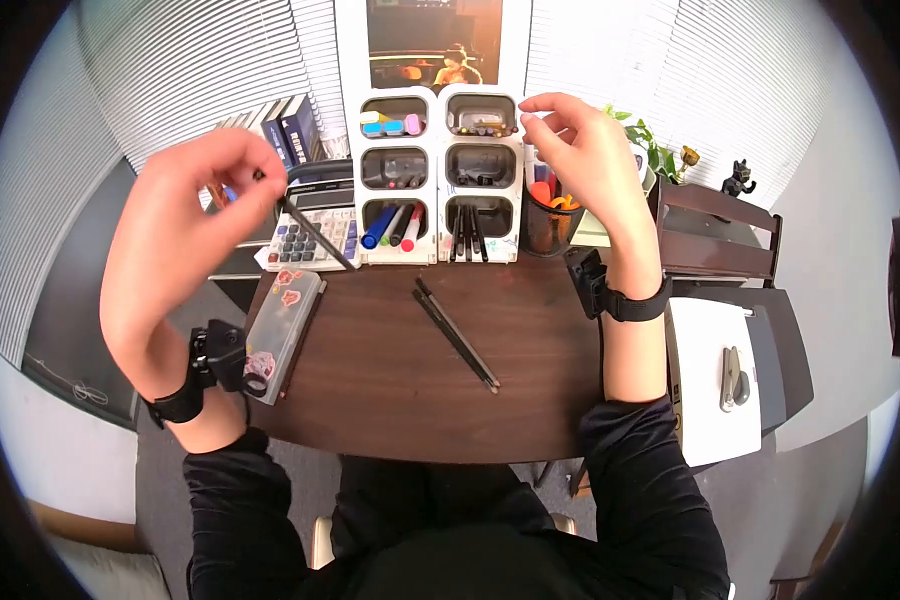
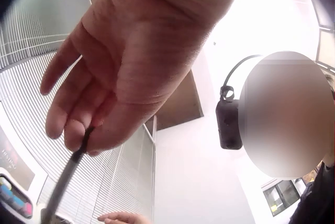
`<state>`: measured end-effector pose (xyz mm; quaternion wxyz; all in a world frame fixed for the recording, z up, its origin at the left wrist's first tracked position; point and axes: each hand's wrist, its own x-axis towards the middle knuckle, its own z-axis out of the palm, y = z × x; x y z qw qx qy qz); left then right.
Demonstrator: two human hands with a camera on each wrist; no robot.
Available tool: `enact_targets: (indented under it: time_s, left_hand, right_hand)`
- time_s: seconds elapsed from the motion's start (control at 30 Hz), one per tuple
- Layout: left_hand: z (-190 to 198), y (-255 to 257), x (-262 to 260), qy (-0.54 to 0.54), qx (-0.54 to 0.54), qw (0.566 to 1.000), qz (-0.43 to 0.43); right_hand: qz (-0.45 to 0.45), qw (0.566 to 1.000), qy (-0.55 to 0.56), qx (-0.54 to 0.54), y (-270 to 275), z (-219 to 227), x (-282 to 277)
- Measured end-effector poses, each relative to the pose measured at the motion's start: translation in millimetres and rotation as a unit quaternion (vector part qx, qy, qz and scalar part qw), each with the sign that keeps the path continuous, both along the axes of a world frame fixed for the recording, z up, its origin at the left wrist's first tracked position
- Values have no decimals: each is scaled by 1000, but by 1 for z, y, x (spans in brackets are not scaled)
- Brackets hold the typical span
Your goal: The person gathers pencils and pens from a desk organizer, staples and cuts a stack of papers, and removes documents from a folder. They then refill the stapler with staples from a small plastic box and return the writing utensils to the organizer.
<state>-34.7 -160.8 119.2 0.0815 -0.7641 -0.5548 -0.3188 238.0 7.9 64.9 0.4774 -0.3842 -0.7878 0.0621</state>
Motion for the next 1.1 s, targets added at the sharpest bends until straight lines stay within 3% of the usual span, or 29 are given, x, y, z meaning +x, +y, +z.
enact_targets:
  time_s: [0.1, 0.17, 0.3, 0.5, 0.7, 1.03, 1.1]
  left_hand:
    - [-4, 13, 2, -51, 44, 997, 34]
    - [-9, 23, 5, -65, 135, 989, 9]
    - [-19, 36, 15, -112, 131, 983, 58]
    - [-34, 55, 18, -51, 130, 986, 93]
    - [-40, 42, 45, -36, 112, 990, -81]
    - [-78, 89, 78, 88, 140, 979, -122]
    - [-90, 100, 80, 92, 83, 983, -134]
  right_hand:
    - [-7, 999, -21, -24, -7, 2, -3]
    - [-11, 1000, -23, -12, -10, 2, -2]
    - [-26, 998, -50, -10, -21, 9, 1]
    - [3, 998, -63, -4, -42, 13, -5]
    - [33, 992, -116, -44, -53, 16, -3]
    - [33, 990, -125, -51, -53, 18, 0]
    - [33, 990, -125, -53, -51, 17, 1]
